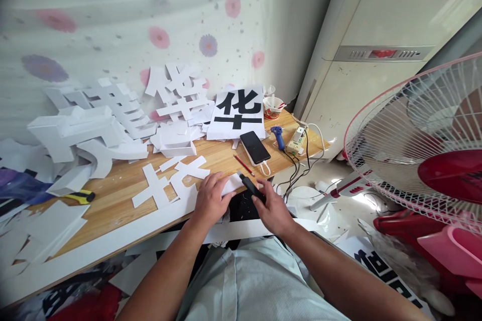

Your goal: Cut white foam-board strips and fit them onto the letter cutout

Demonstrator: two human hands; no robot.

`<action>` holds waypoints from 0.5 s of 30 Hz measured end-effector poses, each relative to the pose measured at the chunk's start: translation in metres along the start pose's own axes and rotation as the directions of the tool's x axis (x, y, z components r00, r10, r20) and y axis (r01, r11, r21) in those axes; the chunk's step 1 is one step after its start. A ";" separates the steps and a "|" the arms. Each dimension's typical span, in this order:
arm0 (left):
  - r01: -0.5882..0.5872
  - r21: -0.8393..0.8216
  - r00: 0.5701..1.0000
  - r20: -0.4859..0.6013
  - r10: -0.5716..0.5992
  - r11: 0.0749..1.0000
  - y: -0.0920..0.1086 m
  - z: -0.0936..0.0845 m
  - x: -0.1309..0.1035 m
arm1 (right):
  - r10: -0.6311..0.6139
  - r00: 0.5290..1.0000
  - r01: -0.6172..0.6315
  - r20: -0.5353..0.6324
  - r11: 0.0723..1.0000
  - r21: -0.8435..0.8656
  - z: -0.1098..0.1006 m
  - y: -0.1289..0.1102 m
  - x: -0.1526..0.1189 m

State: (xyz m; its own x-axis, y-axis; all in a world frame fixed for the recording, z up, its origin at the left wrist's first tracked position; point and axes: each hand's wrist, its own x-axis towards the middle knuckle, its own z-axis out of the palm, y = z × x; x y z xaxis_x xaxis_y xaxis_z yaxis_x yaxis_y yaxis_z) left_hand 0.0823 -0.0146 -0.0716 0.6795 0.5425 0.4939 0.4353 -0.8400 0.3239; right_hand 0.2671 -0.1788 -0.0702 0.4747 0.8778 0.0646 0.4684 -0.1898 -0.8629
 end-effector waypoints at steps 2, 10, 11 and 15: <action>0.002 0.005 1.000 -0.004 -0.002 1.000 -0.001 0.001 -0.003 | -0.064 0.998 0.065 0.011 0.984 -0.168 0.000 -0.004 0.021; 0.003 0.011 0.998 0.068 -0.004 1.000 -0.001 0.000 -0.008 | -0.219 0.954 0.298 0.203 0.757 -0.581 0.033 -0.034 0.094; 0.007 0.011 0.997 0.080 -0.008 1.000 -0.001 0.000 -0.007 | -0.228 0.951 0.309 0.210 0.752 -0.582 0.037 -0.038 0.102; 0.007 0.008 0.997 0.081 -0.008 1.000 -0.003 0.001 -0.008 | -0.232 0.946 0.324 0.229 0.734 -0.597 0.047 -0.050 0.129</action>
State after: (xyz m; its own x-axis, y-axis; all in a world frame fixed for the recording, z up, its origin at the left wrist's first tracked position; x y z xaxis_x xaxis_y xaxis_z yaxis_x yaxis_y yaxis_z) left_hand 0.0762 -0.0168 -0.0768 0.7217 0.5471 0.4241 0.4450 -0.8360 0.3211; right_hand 0.2696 -0.0349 -0.0425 0.1699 0.9745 0.1466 0.9424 -0.1172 -0.3133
